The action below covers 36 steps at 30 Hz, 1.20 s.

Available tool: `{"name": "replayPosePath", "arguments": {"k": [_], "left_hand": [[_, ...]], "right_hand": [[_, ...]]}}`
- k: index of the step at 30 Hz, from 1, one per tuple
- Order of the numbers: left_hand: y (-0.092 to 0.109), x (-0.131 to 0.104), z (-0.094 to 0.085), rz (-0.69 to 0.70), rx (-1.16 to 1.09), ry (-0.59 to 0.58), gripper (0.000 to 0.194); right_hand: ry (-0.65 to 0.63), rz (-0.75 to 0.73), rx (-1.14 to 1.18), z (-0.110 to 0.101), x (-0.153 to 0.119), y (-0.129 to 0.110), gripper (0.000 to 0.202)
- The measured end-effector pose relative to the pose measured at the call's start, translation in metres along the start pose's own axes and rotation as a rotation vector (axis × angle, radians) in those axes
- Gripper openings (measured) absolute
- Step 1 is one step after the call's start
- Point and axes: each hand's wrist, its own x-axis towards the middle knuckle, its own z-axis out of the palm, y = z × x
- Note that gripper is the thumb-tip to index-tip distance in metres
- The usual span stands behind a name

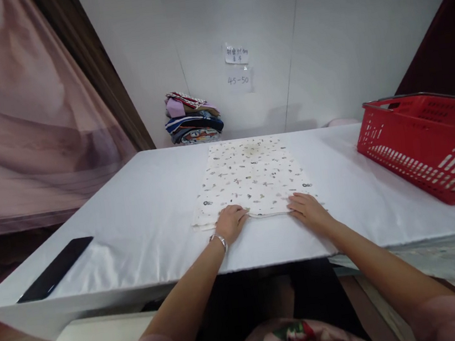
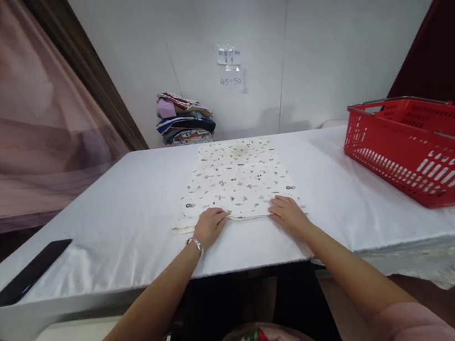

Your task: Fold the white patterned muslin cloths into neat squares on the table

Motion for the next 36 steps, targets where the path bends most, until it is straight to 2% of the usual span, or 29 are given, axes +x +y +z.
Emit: {"name": "replayPosePath", "arguments": {"k": [6, 11, 13, 18, 22, 26, 28, 31, 34, 36], "left_hand": [[0.004, 0.000, 0.000, -0.017, 0.071, 0.001, 0.030], [0.007, 0.005, -0.002, -0.014, 0.147, 0.046, 0.028], [0.008, 0.006, -0.001, -0.003, 0.175, 0.056, 0.027], [0.008, 0.003, 0.002, 0.008, 0.191, 0.002, 0.025], [0.007, -0.002, 0.003, 0.043, 0.169, 0.014, 0.026], [0.004, -0.003, 0.003, 0.070, 0.156, 0.021, 0.026], [0.003, -0.002, 0.003, 0.069, 0.155, 0.015, 0.025], [0.002, 0.000, 0.004, 0.075, 0.147, 0.015, 0.024], [0.000, 0.001, 0.004, 0.074, 0.141, 0.023, 0.025], [-0.001, 0.002, 0.005, 0.073, 0.142, 0.020, 0.025]], "right_hand": [[0.155, -0.034, 0.114, 0.009, 0.003, -0.003, 0.027], [0.266, -0.004, 0.136, 0.007, 0.004, -0.006, 0.027], [0.251, 0.011, 0.111, 0.007, 0.005, -0.006, 0.027], [0.114, -0.018, 0.134, 0.013, 0.003, -0.002, 0.028], [0.103, 0.004, 0.175, 0.014, -0.002, -0.005, 0.028], [0.102, 0.012, 0.265, 0.005, -0.009, -0.003, 0.031], [0.137, 0.110, 0.295, -0.002, -0.015, 0.007, 0.034], [0.196, 0.442, 0.287, -0.014, -0.025, 0.033, 0.029], [0.049, 0.755, 0.300, -0.027, -0.030, 0.057, 0.027], [-0.100, 0.846, 0.287, -0.034, -0.029, 0.064, 0.031]]}}
